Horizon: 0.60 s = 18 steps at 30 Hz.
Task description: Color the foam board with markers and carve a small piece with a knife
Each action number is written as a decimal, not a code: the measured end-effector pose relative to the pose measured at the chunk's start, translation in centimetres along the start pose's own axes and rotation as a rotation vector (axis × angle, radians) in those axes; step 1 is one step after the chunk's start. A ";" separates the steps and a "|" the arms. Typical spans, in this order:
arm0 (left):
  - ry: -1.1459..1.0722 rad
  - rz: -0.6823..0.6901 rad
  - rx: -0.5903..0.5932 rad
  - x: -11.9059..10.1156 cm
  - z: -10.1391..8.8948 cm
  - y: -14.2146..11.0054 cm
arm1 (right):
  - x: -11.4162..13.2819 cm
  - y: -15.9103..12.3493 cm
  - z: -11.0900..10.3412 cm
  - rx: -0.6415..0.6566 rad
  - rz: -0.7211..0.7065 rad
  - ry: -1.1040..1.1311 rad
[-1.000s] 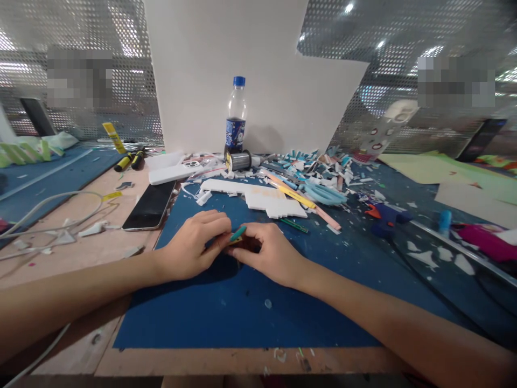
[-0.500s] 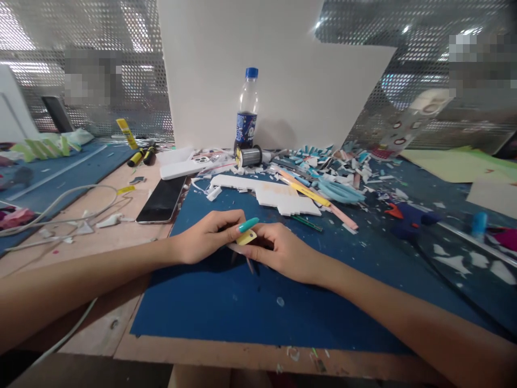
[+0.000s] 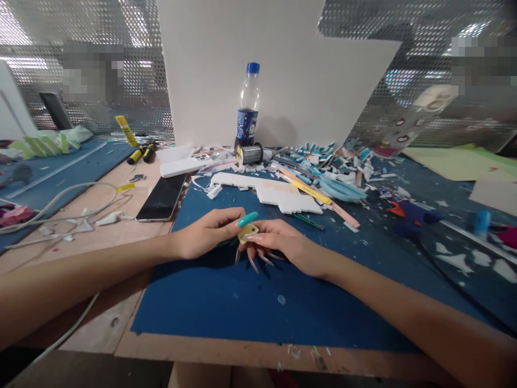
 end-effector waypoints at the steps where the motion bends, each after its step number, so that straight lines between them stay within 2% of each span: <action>1: -0.003 0.004 0.002 0.1 0.0 0.0 | -0.1 0.0 -0.1 0.001 0.001 0.004; 7: -0.011 0.005 0.003 0.4 -0.1 -0.1 | -0.5 -0.1 -0.2 0.009 -0.001 0.021; 13: -0.030 -0.088 0.035 0.2 0.6 0.0 | -0.2 -0.4 0.0 -0.005 0.001 -0.150; 16: 0.045 -0.098 0.002 -0.1 0.4 0.0 | 0.2 -0.5 -0.2 0.014 -0.012 -0.191; 18: 0.126 -0.099 -0.036 -0.1 0.1 0.0 | 1.1 -0.5 -1.2 0.012 -0.055 -0.268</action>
Point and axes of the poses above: each hand's wrist, its own y-axis towards the middle knuckle, its own z-axis out of the palm, x = y × z, the point moved 10 cm from there along y, towards the middle knuckle, and after that the axes turned 12 degrees about -z, right-handed, at the moved point
